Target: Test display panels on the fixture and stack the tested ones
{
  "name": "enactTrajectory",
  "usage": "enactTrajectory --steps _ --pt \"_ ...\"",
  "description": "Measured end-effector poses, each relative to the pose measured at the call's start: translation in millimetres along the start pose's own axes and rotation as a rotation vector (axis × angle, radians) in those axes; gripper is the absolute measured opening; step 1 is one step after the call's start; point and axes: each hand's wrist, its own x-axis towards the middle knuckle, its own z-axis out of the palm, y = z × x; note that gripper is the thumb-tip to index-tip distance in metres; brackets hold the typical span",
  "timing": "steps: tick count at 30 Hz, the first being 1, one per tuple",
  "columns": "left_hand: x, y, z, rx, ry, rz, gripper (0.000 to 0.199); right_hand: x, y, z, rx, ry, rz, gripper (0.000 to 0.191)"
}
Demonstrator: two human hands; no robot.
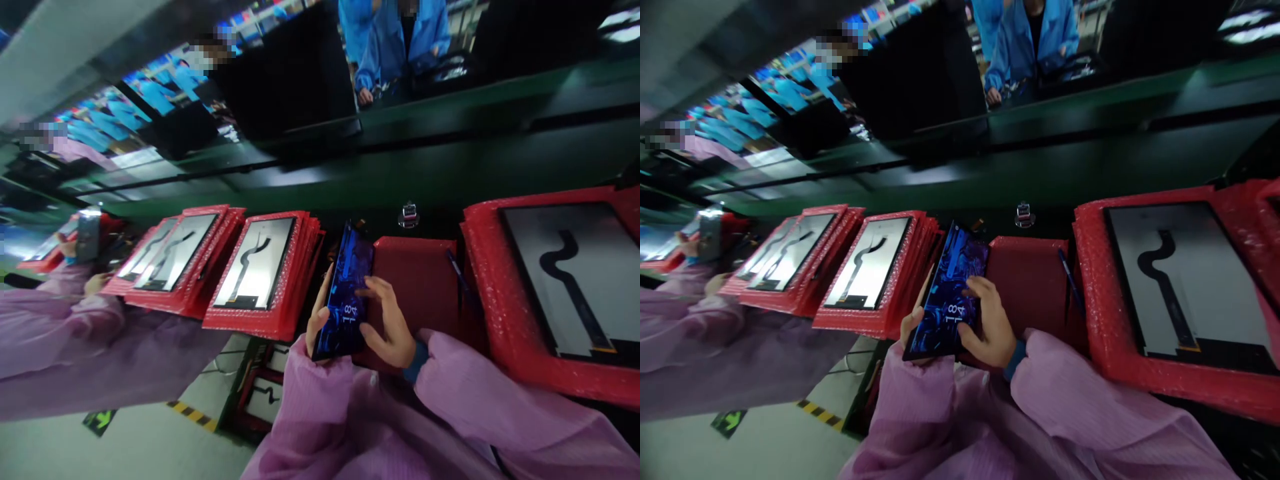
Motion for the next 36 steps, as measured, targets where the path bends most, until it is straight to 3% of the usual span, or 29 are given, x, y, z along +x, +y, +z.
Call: enactTrajectory --steps 3,6,10,14,18,21,24,26,30,36 --pt "1 -3 1.8 -0.212 0.033 -0.043 0.069 6 -8 -7 -0.018 -0.006 -0.155 0.059" --pt "3 -2 4.9 -0.430 -0.009 -0.046 0.066 22 -20 -15 -0.233 -0.002 -0.227 0.057" --pt "4 -7 6.4 -0.556 -0.022 -0.081 0.058 54 -32 -22 -0.528 -0.212 -0.370 0.062" --pt "4 -10 5.1 -0.357 0.082 -0.085 0.052 77 -27 -24 -0.610 -0.388 -0.471 0.058" --pt "4 -1 -2.3 -0.185 0.029 0.061 0.051 78 -13 -27 -0.563 -0.376 -0.547 0.053" --pt "3 -9 -13.7 0.246 0.051 0.243 0.047 75 -2 -29 -0.543 -0.328 -0.602 0.053" --pt "-6 -38 -23.6 0.777 0.117 0.315 0.037 74 7 -31 -0.525 -0.278 -0.665 0.058" --pt "-14 -58 -26.0 0.977 0.090 0.346 0.037 75 12 -31 -0.538 -0.263 -0.699 0.061" --pt "-22 -77 -23.4 1.101 0.073 0.419 0.041 76 22 -33 -0.581 -0.210 -0.762 0.063" --pt "-18 -72 -20.2 1.174 0.093 0.451 0.042 77 28 -36 -0.579 -0.157 -0.785 0.069"
